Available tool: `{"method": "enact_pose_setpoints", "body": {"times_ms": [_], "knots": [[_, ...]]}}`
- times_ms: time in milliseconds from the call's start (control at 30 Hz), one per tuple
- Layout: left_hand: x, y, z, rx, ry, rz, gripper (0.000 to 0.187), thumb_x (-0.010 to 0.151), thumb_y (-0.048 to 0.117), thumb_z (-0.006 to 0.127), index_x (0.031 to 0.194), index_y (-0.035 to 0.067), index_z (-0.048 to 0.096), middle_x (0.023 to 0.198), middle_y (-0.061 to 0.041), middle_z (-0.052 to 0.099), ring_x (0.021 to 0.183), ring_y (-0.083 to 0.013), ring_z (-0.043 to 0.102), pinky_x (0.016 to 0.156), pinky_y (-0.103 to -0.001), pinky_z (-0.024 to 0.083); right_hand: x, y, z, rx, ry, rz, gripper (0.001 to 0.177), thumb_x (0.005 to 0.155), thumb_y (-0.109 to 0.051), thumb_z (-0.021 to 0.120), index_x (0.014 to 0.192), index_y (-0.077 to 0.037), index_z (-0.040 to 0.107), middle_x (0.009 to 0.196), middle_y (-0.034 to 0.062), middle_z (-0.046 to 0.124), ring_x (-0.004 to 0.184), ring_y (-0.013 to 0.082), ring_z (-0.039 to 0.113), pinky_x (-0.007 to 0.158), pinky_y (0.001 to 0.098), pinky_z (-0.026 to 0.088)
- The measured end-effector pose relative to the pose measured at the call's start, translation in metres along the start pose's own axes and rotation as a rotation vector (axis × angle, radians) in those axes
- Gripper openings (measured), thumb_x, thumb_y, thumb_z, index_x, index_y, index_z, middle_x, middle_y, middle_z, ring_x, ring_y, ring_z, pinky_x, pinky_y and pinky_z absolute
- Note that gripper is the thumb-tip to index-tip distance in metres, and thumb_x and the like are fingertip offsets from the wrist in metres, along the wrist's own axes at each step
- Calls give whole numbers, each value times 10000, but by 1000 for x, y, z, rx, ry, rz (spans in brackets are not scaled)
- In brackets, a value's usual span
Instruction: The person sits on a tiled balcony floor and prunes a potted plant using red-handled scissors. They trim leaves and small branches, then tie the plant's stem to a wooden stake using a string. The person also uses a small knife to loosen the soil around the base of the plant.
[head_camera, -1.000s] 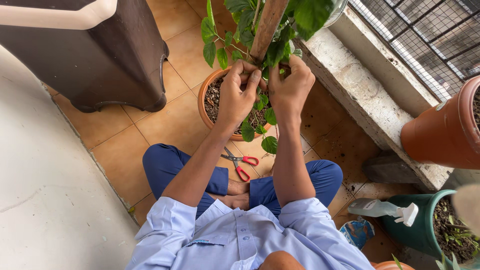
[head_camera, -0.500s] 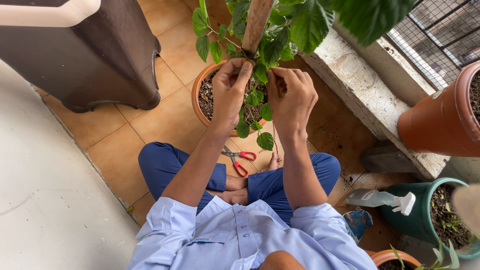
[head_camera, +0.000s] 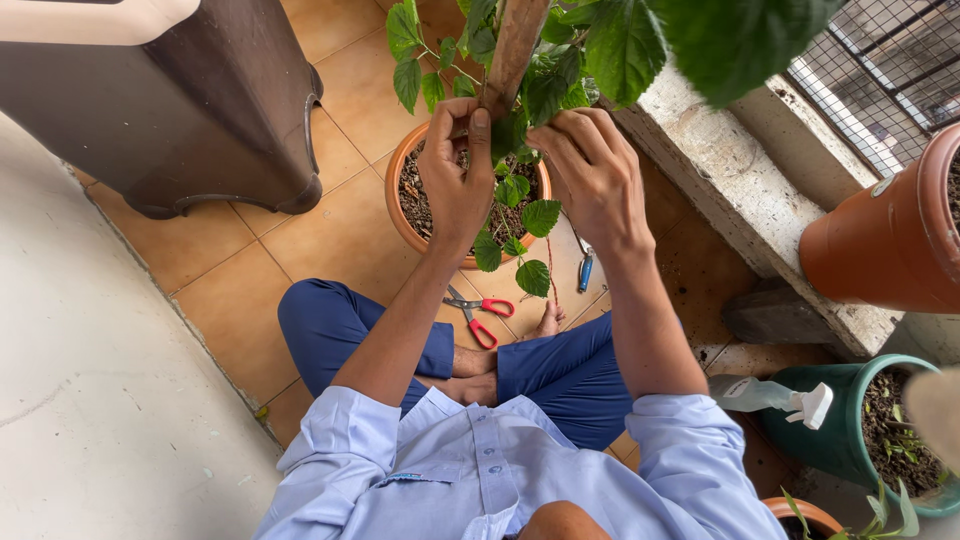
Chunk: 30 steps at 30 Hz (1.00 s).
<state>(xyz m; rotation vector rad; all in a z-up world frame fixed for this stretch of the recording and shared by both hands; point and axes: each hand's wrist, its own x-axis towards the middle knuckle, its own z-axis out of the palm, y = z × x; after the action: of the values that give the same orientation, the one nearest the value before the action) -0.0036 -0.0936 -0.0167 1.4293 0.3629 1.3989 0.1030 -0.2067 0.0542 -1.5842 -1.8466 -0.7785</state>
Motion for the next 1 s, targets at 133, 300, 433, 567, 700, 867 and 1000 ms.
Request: {"method": "enact_pose_setpoints", "body": {"times_ms": [133,300,433,567,700,867,1000], "knots": [[-3,-16,10,-94,-26,-10,125,1123,116,574,1157,9,631,996,-22,668,925,-64,622,823,-236,523,-1,19,6,70,-39,-32,177,921,14,779,1089,-11,727,1079,111,736,983,267,697,812,374,592],[-2,-39,20,-296,-46,-175,147,1081,110,617,1163,6,681,984,-5,713,830,-23,629,712,-195,526,3,41,19,122,-47,0,23,992,-34,789,1012,-23,784,906,99,769,782,200,681,660,344,547],[-1,-50,28,-526,-53,-264,202,1080,98,639,1234,-21,694,1014,-13,737,853,-12,637,711,-194,513,15,53,14,161,-15,18,74,1070,7,711,1095,-32,769,1012,106,784,871,167,747,684,272,573],[1,-48,21,-484,-73,-359,231,1051,97,660,1238,-24,721,900,20,735,694,9,553,576,-179,402,23,48,0,210,-2,131,63,1072,13,731,1112,-4,777,972,117,794,718,138,744,553,252,509],[6,-44,14,-476,-119,-428,240,1034,85,677,1242,-21,732,851,44,708,645,8,506,554,-185,375,26,39,-1,235,42,157,30,1076,5,736,1082,1,765,911,100,780,749,142,765,589,265,545],[13,-42,2,-401,-231,-411,227,1051,117,658,1224,-6,740,803,67,649,647,2,481,572,-193,376,24,39,-1,326,-52,166,52,1089,19,660,1137,9,678,1010,97,768,853,170,787,677,276,606],[16,-38,-13,-377,-255,-563,179,1048,154,595,1111,21,696,693,56,584,525,-19,434,463,-208,317,20,41,3,195,-50,116,43,1094,-22,684,1102,-5,645,995,111,761,819,211,757,655,325,567]]}}
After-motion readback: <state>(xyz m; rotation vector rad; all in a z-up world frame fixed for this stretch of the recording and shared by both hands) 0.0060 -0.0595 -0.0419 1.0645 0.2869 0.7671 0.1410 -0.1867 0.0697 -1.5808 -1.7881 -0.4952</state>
